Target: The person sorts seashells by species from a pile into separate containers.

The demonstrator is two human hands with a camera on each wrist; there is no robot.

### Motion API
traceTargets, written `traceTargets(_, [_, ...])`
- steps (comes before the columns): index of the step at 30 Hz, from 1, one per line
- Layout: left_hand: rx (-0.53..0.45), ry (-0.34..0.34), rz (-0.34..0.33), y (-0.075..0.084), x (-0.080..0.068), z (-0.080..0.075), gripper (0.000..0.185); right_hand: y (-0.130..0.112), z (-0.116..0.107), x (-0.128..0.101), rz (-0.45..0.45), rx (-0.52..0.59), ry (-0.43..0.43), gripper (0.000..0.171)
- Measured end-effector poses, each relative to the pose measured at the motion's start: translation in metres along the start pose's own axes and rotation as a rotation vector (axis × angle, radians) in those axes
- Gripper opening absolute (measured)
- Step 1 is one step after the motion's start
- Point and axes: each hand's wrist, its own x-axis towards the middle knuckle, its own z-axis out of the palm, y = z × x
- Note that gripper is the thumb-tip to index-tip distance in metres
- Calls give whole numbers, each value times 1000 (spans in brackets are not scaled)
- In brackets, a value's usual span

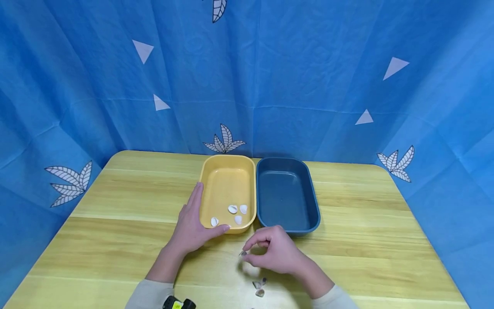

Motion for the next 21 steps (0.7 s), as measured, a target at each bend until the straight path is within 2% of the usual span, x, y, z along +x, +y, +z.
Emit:
traceTargets(11, [-6, -6, -11, 2, 0, 0, 132, -10, -32, 5, -98, 9, 126, 17])
traceTargets(15, [-13, -6, -16, 2, 0, 1, 131, -11, -46, 8, -87, -21, 165, 15])
traceTargets(21, [-21, -7, -22, 2, 0, 1, 131, -10, -63, 11, -23, -88, 261, 17])
